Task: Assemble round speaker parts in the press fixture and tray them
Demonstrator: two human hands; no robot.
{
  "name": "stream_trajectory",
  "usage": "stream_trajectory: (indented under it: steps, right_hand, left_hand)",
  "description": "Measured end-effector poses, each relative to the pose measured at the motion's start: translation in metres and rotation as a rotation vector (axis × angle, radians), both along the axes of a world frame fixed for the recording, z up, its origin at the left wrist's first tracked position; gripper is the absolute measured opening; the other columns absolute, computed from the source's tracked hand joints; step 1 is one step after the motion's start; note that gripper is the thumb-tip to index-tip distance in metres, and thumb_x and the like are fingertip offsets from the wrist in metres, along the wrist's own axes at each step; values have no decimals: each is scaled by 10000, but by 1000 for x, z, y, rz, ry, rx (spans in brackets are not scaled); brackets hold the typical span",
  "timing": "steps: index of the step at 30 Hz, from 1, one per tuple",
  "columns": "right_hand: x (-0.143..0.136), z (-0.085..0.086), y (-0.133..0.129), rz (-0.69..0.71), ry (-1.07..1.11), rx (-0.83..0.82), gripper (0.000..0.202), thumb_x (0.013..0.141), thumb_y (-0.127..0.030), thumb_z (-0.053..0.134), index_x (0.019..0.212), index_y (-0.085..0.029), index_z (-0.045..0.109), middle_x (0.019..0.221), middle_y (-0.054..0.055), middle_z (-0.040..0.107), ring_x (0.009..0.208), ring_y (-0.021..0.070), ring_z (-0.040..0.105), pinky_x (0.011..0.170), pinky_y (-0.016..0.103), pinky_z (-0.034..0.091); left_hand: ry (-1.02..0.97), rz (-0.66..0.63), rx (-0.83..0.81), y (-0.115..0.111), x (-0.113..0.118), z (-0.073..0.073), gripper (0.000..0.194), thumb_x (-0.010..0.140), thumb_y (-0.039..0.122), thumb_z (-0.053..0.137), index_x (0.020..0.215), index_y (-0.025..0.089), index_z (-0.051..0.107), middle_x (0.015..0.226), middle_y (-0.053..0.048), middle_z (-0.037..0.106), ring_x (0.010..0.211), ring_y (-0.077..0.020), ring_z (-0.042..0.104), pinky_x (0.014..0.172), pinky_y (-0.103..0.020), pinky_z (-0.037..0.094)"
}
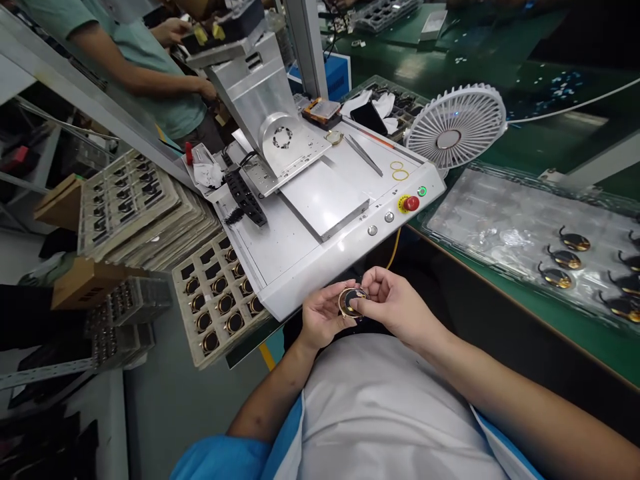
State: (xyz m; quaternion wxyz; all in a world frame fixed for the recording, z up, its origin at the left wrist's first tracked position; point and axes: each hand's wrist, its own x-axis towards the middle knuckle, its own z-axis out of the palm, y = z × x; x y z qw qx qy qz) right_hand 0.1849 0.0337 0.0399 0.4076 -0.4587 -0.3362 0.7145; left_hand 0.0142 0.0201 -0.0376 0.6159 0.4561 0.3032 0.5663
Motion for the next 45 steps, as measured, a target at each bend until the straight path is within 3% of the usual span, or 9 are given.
stream_trajectory:
  steps: [8, 18, 26, 30, 35, 39, 41, 43, 45]
  right_hand:
    - [-4, 4, -3, -3, -28, 62, 360, 627, -242, 742, 852, -233, 460, 656, -80, 564, 571, 102, 509, 526, 216, 396]
    - [-5, 0, -3, 35, 79, 6, 424, 651, -243, 770, 892, -244, 422, 647, -88, 626, 560, 135, 637, 542, 228, 470]
    - [7, -7, 2, 177, -68, -76, 488, 625, -446, 957, 718, -177, 561, 585, 14, 659, 506, 120, 605, 438, 187, 472]
    - [5, -13, 0, 128, 23, -106, 591, 556, -516, 995, 655, -186, 514, 549, 17, 653, 448, 117, 579, 406, 202, 496]
    - [-4, -13, 1, 105, 69, -79, 632, 551, -574, 990, 661, -189, 502, 566, 28, 676, 432, 120, 594, 398, 204, 517]
    - [3, -4, 31, 193, -68, -31, 648, 478, -560, 1029, 763, -167, 600, 587, 31, 683, 462, 142, 628, 397, 202, 536]
    - [12, 2, 58, 63, -138, 24, 637, 527, -545, 1027, 822, -177, 599, 568, 8, 662, 413, 134, 591, 355, 203, 505]
    - [21, 8, 88, -151, -201, 72, 535, 687, -504, 975, 842, -196, 567, 523, -19, 621, 361, 122, 537, 324, 203, 463]
    - [27, 14, 116, -270, -261, 90, 387, 847, -398, 881, 843, -204, 547, 500, -30, 594, 340, 121, 508, 317, 207, 438]
  left_hand:
    - [37, 44, 36, 0, 2, -1, 607, 612, 230, 1002, 1171, 346, 797, 1223, -53, 808, 1058, -272, 804, 946, -433, 671]
    - [39, 81, -19, -4, 0, -7, 595, 601, 291, 1013, 1153, 365, 804, 1206, -36, 815, 1055, -269, 805, 960, -433, 666]
    - [107, 153, 34, -6, 1, -7, 587, 592, 295, 1014, 1140, 345, 810, 1176, -47, 822, 1016, -262, 816, 889, -388, 687]
    - [176, 151, 122, -6, 3, -2, 572, 631, 243, 995, 1157, 359, 803, 1193, -51, 814, 1032, -277, 812, 966, -446, 666]
    - [123, 191, 129, -5, 5, 2, 554, 670, 235, 975, 1181, 350, 795, 1207, -62, 809, 1040, -285, 810, 943, -423, 676]
    - [36, 209, 91, -1, 5, 11, 469, 789, 280, 903, 1239, 314, 776, 1255, -91, 796, 1161, -291, 769, 1010, -403, 642]
    - [10, 162, 56, 1, 3, 19, 427, 844, 314, 856, 1260, 321, 761, 1291, -90, 776, 1171, -303, 763, 1024, -440, 635]
    - [8, 97, 46, 2, 2, 25, 411, 852, 319, 846, 1253, 333, 759, 1298, -86, 760, 1091, -303, 792, 939, -437, 671]
    - [48, 53, 63, 2, 0, 29, 481, 808, 276, 884, 1266, 335, 752, 1264, -86, 765, 995, -271, 814, 819, -363, 692]
